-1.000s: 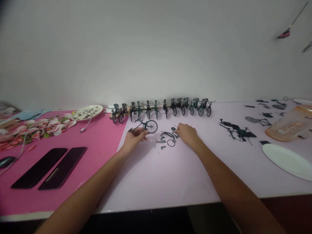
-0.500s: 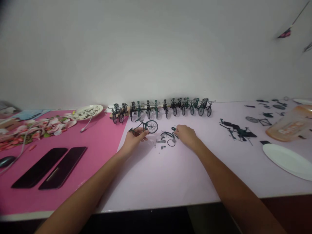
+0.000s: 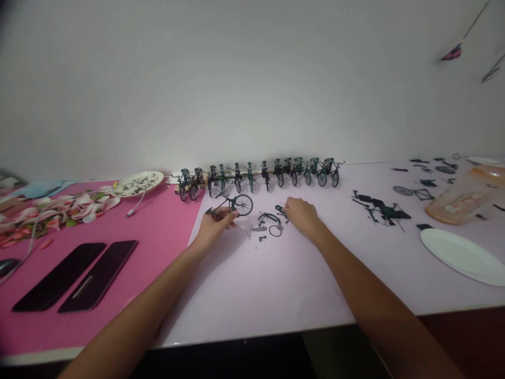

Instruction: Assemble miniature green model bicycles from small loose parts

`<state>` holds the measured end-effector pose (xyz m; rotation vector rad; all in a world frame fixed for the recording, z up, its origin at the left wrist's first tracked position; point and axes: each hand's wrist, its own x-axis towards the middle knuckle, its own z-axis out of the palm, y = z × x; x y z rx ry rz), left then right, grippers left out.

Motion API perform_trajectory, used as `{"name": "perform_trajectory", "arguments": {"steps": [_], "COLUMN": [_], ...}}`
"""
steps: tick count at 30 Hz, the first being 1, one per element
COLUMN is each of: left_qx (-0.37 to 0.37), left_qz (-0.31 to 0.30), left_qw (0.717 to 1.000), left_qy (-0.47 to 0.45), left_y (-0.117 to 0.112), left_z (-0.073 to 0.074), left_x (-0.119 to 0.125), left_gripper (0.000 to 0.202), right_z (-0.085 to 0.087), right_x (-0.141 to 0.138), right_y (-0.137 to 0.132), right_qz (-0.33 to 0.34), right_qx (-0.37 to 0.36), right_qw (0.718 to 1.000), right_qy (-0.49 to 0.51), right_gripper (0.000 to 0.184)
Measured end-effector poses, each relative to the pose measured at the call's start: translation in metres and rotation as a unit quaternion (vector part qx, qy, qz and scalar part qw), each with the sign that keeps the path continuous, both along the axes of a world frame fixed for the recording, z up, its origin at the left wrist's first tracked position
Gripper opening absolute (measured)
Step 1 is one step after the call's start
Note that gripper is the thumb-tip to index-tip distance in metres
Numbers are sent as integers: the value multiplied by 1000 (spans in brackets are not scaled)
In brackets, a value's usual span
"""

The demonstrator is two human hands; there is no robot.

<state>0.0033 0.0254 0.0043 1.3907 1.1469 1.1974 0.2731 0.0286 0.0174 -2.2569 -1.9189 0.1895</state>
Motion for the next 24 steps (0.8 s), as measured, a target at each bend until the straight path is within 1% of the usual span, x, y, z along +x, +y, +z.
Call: {"name": "perform_trajectory", "arguments": {"steps": [4, 7, 11, 14, 16, 20, 24], "left_qx": [1, 2, 3, 11, 7, -42, -77], "left_qz": [6, 16, 33, 50, 46, 48, 40], "left_qw": [1000, 1000, 999, 998, 998, 998, 995], "left_qy": [-7, -18, -30, -40, -34, 5, 46], "left_y": [2, 6, 12, 19, 24, 36, 45], "left_z": [-1, -2, 3, 10, 15, 20, 21], "left_x": [-1, -3, -11, -22, -32, -55, -74], "left_gripper": [36, 38, 40, 40, 40, 41, 38], "right_z": [2, 1, -3, -3, -1, 4, 0], "right_x": [-2, -1, 1, 4, 5, 11, 23], "right_y": [0, 0, 2, 2, 2, 1, 0], "right_qz": [-14, -20, -30, -26, -21, -19, -3], "right_qx": [-9, 7, 23, -2, -24, -53, -84], "right_qw": [1000, 1000, 999, 999, 999, 998, 996], "right_qy": [5, 4, -16, -30, -34, -37, -18], "right_gripper": [23, 27, 31, 32, 31, 28, 24]}}
